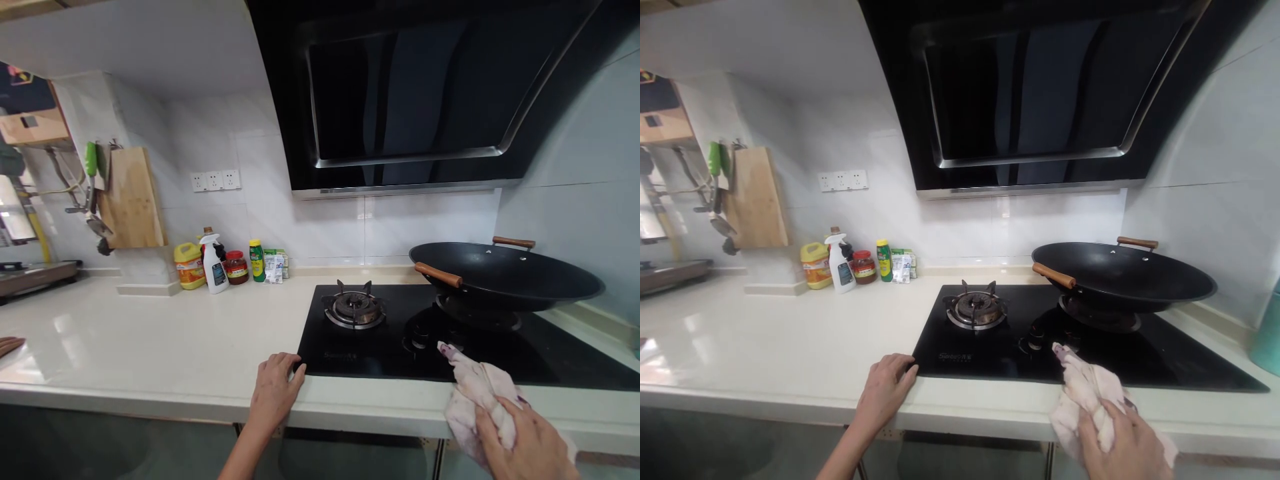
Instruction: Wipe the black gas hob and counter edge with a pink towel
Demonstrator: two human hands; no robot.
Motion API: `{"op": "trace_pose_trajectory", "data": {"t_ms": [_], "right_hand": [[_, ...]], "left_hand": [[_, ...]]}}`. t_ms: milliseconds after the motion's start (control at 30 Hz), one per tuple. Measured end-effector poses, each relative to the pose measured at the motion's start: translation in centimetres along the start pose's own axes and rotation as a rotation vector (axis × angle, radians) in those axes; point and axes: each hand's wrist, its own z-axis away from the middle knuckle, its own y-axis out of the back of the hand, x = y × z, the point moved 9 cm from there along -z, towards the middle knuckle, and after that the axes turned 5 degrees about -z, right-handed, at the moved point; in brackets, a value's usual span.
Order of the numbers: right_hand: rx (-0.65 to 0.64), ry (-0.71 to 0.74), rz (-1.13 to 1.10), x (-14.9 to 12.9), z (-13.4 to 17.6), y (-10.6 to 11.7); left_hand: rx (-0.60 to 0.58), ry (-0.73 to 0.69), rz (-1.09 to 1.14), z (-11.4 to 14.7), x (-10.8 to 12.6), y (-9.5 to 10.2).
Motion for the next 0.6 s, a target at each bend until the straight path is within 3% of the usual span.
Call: {"op": "trace_pose_trajectory", "data": {"t_ms": [133, 233, 333, 467, 533, 600], "right_hand": [[0.041, 0.069, -0.044, -2.6, 2.1, -0.6], [-0.005, 0.094, -0.073, -2.9, 1.6, -0.9], [-0.071, 0.025, -0.073, -0.7, -0.5, -0.6], [-0.126, -0.176, -0.01, 4.1, -3.4, 0.5], [-0.122, -0.253, 0.037, 6.1, -4.1, 1.2], [-0.081, -0.235, 0.056, 6.7, -4.4, 1.7]], "left_hand": [[-0.011, 0.002, -0.002, 0.0, 0.0, 0.1], [-0.01, 0.002, -0.006, 0.0, 0.0, 0.1], [-0.006, -0.005, -0.007, 0.0, 0.0, 0.2], [-0.001, -0.008, -0.016, 0.0, 0.1, 0.2], [-0.002, -0.007, -0.011, 0.0, 0.2, 0.2], [-0.003, -0.007, -0.001, 0.0, 0.2, 0.2]]}}
